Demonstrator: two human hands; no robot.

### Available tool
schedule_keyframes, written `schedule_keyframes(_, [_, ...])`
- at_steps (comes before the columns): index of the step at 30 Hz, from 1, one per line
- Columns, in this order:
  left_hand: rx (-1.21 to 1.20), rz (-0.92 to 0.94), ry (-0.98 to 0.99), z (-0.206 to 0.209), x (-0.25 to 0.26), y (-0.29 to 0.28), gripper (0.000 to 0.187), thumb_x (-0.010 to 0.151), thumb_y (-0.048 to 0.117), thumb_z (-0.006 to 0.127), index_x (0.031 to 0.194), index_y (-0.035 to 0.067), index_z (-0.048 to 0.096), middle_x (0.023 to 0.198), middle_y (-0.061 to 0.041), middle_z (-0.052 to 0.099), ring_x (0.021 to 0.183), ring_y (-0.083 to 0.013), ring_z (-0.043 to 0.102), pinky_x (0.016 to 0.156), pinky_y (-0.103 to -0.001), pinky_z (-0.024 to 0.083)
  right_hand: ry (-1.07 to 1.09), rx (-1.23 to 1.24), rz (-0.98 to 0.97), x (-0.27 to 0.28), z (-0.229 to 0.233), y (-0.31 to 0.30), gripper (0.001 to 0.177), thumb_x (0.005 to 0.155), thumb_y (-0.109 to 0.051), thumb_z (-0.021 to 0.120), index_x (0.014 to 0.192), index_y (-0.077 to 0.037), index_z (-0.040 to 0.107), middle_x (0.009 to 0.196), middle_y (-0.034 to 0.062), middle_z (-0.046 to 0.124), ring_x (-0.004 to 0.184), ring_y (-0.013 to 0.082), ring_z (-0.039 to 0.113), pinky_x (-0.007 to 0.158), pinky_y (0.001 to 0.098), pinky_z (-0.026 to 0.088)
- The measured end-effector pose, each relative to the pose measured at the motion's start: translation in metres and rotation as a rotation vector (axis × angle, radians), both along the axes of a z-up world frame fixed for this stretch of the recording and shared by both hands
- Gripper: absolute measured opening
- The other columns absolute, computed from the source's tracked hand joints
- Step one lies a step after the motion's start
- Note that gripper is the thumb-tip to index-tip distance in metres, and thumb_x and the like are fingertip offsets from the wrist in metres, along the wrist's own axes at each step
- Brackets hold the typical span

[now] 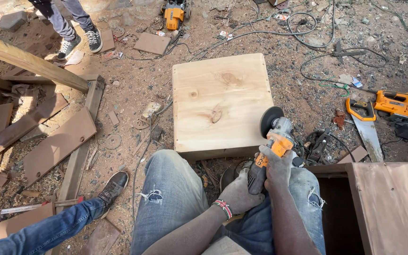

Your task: Sanding the surface of a wooden box using an angle grinder

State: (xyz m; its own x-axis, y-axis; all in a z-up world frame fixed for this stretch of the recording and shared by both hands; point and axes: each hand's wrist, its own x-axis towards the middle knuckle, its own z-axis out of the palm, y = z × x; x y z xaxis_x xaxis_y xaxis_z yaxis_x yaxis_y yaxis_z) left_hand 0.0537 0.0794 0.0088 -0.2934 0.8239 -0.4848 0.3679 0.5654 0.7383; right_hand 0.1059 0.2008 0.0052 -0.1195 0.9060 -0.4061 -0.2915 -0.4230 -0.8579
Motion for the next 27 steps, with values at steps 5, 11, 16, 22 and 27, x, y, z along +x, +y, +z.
schedule_keyframes(5, [0.001,0.062,-0.069,-0.015,0.006,0.003,0.068,0.069,0.04,0.069,0.123,0.008,0.043,0.111,-0.019,0.07,0.103,-0.0392,0.069,0.085,-0.045,0.053,0.106,0.049,0.087,0.005,-0.005,-0.001,0.04,0.076,0.001,0.072,0.111,-0.011,0.056,0.084,0.0023,0.058,0.057,0.0183,0.061,0.056,0.0301,0.057])
schedule_keyframes(11, [0.125,0.316,-0.365,-0.051,0.004,0.0,0.064,0.055,0.025,0.079,0.112,0.014,0.054,0.105,-0.002,0.068,0.093,-0.0177,0.063,0.081,-0.031,0.052,0.016,0.047,0.284,-0.015,-0.004,-0.013,0.039,0.078,-0.003,0.073,0.116,-0.01,0.066,0.079,0.0019,0.061,0.055,0.0183,0.064,0.05,0.0277,0.052])
schedule_keyframes(16, [0.207,0.429,-0.573,-0.067,-0.009,-0.011,0.052,0.051,0.004,0.081,0.094,0.014,0.053,0.081,0.0,0.068,0.066,-0.0129,0.062,0.059,-0.027,0.053,-0.185,0.103,0.412,-0.036,0.002,-0.027,0.044,0.077,-0.006,0.077,0.121,-0.01,0.072,0.087,0.0029,0.066,0.061,0.0172,0.066,0.056,0.0269,0.054])
schedule_keyframes(22, [0.218,0.34,-0.631,-0.054,-0.04,-0.021,0.044,0.062,0.003,0.08,0.094,0.011,0.051,0.069,-0.005,0.065,0.046,-0.0163,0.06,0.041,-0.028,0.049,-0.058,0.142,0.39,-0.055,-0.017,-0.03,0.041,0.08,-0.005,0.075,0.119,-0.009,0.067,0.082,0.0031,0.064,0.057,0.0189,0.066,0.052,0.0277,0.055])
schedule_keyframes(27, [0.148,0.307,-0.451,-0.036,-0.071,-0.044,0.073,0.067,0.035,0.089,0.124,0.006,0.054,0.111,-0.024,0.068,0.106,-0.0424,0.069,0.084,-0.045,0.058,0.075,0.205,0.298,-0.065,-0.029,-0.04,0.037,0.084,-0.005,0.082,0.113,-0.002,0.059,0.082,0.0204,0.07,0.064,0.0306,0.074,0.058,0.0415,0.065])
